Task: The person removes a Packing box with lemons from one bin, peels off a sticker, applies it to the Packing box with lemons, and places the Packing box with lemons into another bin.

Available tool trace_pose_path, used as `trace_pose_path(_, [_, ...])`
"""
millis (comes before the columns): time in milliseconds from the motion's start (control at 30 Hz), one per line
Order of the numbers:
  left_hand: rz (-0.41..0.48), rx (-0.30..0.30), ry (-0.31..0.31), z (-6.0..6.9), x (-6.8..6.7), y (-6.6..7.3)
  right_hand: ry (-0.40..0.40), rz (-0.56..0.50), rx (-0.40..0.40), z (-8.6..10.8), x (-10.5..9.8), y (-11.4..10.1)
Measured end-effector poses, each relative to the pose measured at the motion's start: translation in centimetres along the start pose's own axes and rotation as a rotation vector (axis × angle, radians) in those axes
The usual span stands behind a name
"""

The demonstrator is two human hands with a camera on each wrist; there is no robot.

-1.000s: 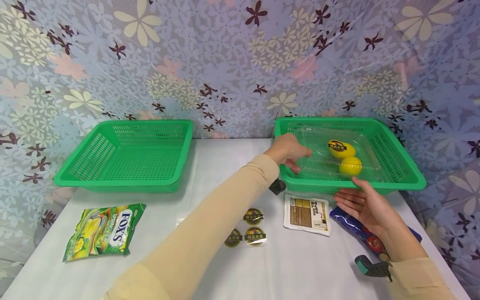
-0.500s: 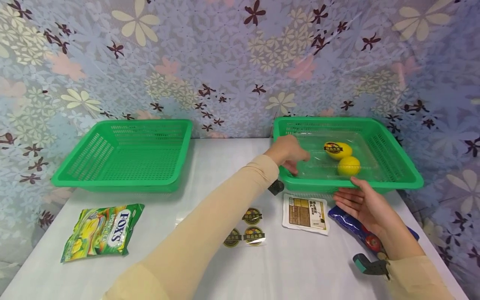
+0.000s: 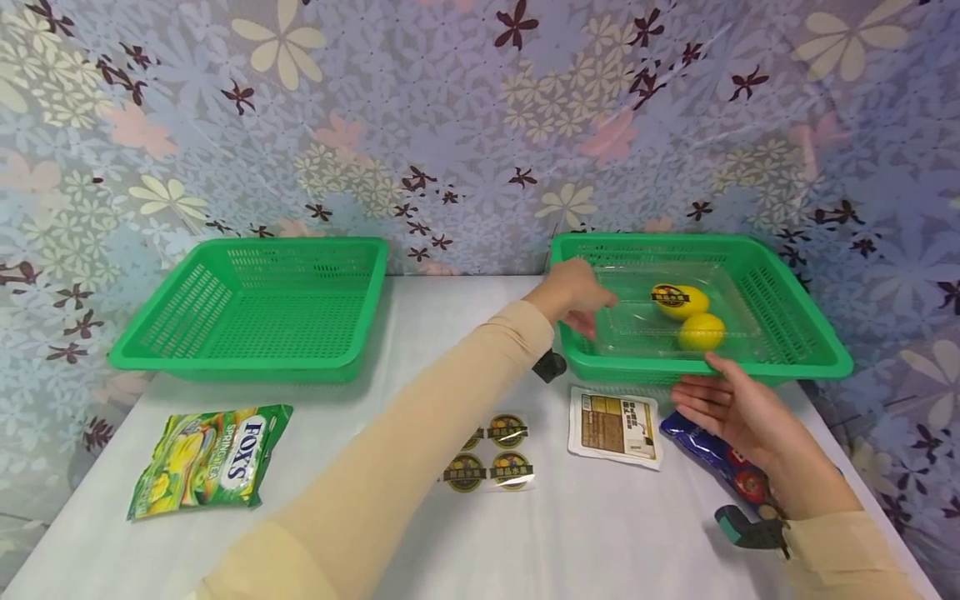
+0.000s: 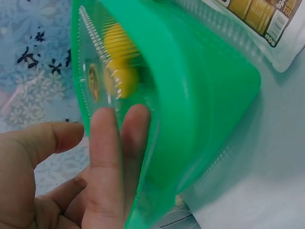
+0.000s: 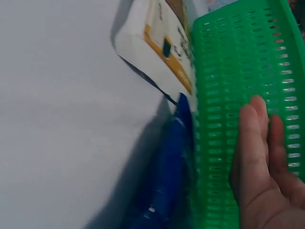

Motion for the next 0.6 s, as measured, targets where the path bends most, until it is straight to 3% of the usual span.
trace_pose_path(133, [0.042, 0.05, 0.007, 0.0, -1.2, 0.3, -0.009, 0.249, 0.016, 0.5, 0.6, -0.8])
trace_pose_path(267, [0.014, 0.154, -0.023, 0.4, -2.6, 0.4, 0.01, 0.571, 0.015, 1.0, 2.3, -2.2])
trace_pose_path(433, [-0.18, 0.414, -0.01, 1.8, -4.0, 0.3, 0.079, 0.824, -0.045, 2.0, 5.1, -4.3])
trace_pose_path(500, [-0.246, 0.529, 0.014, 2.7, -4.7, 0.0, 0.11, 0.878, -0.101, 2.5, 6.1, -5.3])
trace_pose_path(600, [-0.314, 0.653, 0.055, 4.6, -5.7, -1.1, 0.145, 0.939, -0.201, 3.2, 7.4, -6.6])
Point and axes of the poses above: each hand's wrist, its own z-axis away from the middle knuckle, its own x-axis out of the palm, y = z × x, the point moved 6 cm from there along -z, towards the middle knuckle, and after that the axes turned 6 degrees about y, right-handed, at the moved point
